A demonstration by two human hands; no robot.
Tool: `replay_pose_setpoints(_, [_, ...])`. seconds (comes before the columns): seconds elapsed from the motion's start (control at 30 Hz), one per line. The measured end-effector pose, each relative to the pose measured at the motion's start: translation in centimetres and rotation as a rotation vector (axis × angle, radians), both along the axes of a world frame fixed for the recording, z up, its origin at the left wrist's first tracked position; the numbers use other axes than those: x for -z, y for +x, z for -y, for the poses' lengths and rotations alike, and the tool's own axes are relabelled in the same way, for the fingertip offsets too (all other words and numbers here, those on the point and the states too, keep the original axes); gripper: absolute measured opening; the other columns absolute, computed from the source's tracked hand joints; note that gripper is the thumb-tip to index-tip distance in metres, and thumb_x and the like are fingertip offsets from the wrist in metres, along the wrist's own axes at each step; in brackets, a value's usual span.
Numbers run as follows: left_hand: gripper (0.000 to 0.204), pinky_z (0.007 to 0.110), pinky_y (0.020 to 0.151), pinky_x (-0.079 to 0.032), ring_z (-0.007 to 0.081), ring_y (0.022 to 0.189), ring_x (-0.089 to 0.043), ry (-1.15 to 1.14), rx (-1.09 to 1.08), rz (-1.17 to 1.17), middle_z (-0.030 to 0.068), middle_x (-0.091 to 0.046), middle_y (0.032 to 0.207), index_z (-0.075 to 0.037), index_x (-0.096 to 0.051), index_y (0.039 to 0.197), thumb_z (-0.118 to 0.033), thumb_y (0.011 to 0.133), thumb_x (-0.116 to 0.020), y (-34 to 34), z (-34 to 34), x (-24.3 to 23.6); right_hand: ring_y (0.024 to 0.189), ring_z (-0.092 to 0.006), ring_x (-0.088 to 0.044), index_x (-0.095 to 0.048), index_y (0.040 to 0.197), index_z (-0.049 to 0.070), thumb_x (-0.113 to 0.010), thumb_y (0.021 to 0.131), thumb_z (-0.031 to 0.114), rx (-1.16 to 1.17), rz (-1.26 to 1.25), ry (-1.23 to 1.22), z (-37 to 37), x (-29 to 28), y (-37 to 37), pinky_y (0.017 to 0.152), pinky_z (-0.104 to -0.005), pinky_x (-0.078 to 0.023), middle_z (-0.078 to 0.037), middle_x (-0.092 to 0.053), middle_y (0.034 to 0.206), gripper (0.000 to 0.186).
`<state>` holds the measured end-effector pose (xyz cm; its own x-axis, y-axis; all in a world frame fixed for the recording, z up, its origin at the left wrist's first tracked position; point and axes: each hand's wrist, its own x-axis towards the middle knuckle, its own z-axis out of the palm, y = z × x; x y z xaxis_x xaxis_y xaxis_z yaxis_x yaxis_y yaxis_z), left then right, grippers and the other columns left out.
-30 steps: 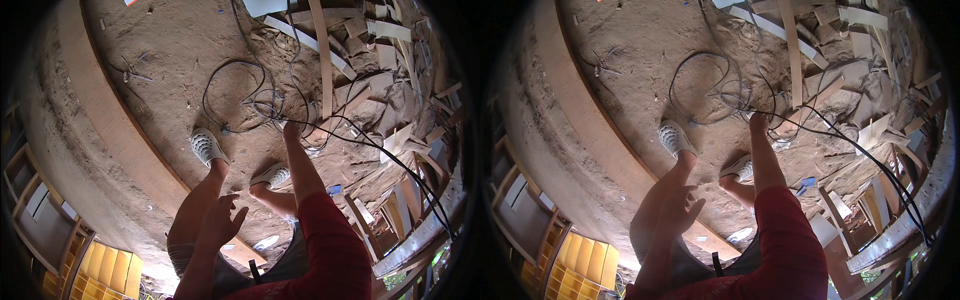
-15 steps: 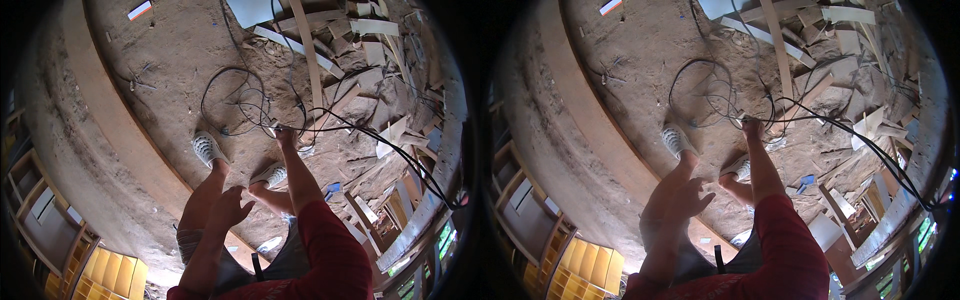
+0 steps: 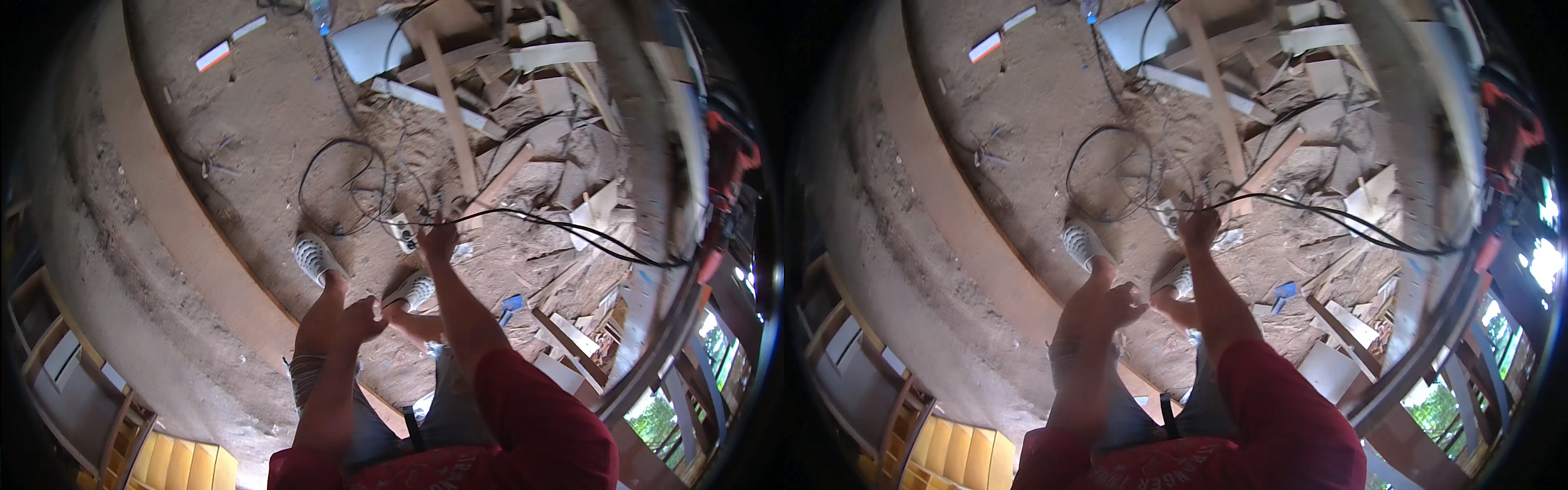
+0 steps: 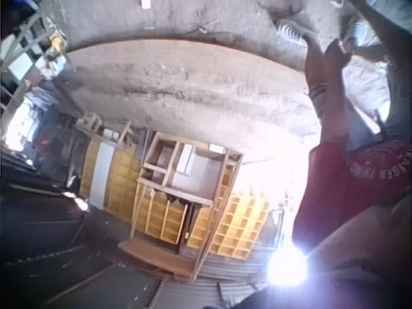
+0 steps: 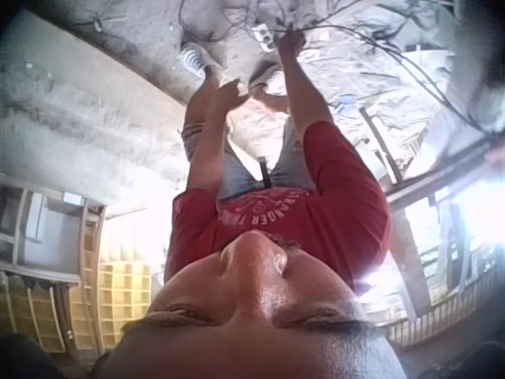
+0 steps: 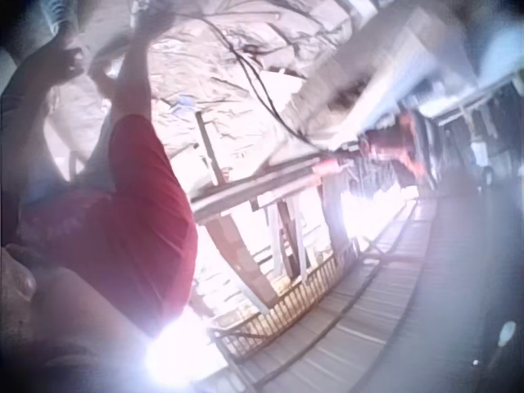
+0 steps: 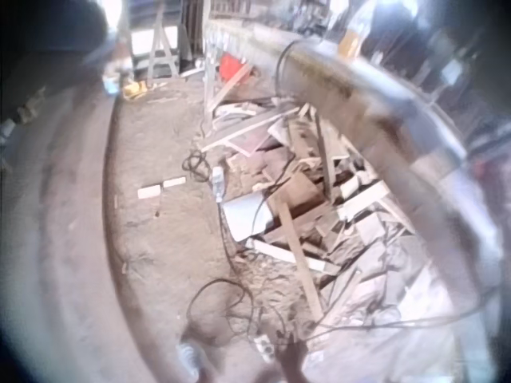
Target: The person handles various wooden strips, using a circular saw to cut pieces on a workbench and measuring them with a speed square and ruler.
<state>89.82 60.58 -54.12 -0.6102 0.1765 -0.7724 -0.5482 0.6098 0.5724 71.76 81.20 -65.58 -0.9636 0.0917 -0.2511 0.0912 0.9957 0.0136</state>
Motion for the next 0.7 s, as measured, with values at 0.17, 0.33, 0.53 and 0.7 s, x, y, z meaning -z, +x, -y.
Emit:
replay_pose_setpoints(0.17, [0.039,0.046,0.082,-0.059,0.0344,0.091,-0.074,0.047,-0.185,-0.28,0.0151,-0.075,0.094,-0.009,-0.069,0.119,-0.033,0.089,-0.076,-1.8,1.1,-7.1,0.116,-0.0432,-0.063,-0.068,0.135,0.009,-0.076,0.083,0.044,0.043,0.245,-0.158,-0.5,-11.1,5.3,0.102,-0.055,-0.049,-0.024,-0.067,0.121,0.063])
replay_pose_setpoints(0.33, [0.023,0.044,0.077,-0.058,0.0319,0.081,-0.073,0.036,-0.042,-0.632,0.0142,-0.074,0.088,-0.009,-0.075,0.109,-0.025,0.092,-0.073,-3.5,1.2,-19.1,0.123,-0.0423,-0.061,-0.073,0.124,0.011,-0.075,0.083,0.043,-0.008,0.357,-0.265,-2.2,-26.3,11.9,0.106,-0.0555,-0.047,-0.023,-0.068,0.125,0.052])
replay_pose_setpoints(0.53, [0.022,0.042,0.072,-0.059,0.0276,0.077,-0.075,0.213,0.257,-0.563,0.0125,-0.076,0.088,-0.009,-0.075,0.103,-0.028,0.094,-0.074,-6.7,-1.3,-29.3,0.101,-0.0427,-0.072,-0.079,0.115,0.016,-0.07,0.084,0.034,0.11,0.441,-0.521,-5.8,-37.3,17.9,0.093,-0.052,-0.057,-0.019,-0.077,0.106,0.037])
replay_pose_setpoints(0.7, [0.019,0.039,0.068,-0.058,0.0275,0.074,-0.074,0.281,0.342,-0.719,0.013,-0.074,0.085,-0.007,-0.075,0.099,-0.025,0.093,-0.074,-9.0,-4.3,-36.1,0.108,-0.0411,-0.071,-0.076,0.123,0.014,-0.068,0.092,0.039,0.192,0.249,-0.631,-7.5,-43.3,22.5,0.098,-0.0495,-0.056,-0.019,-0.076,0.115,0.04])
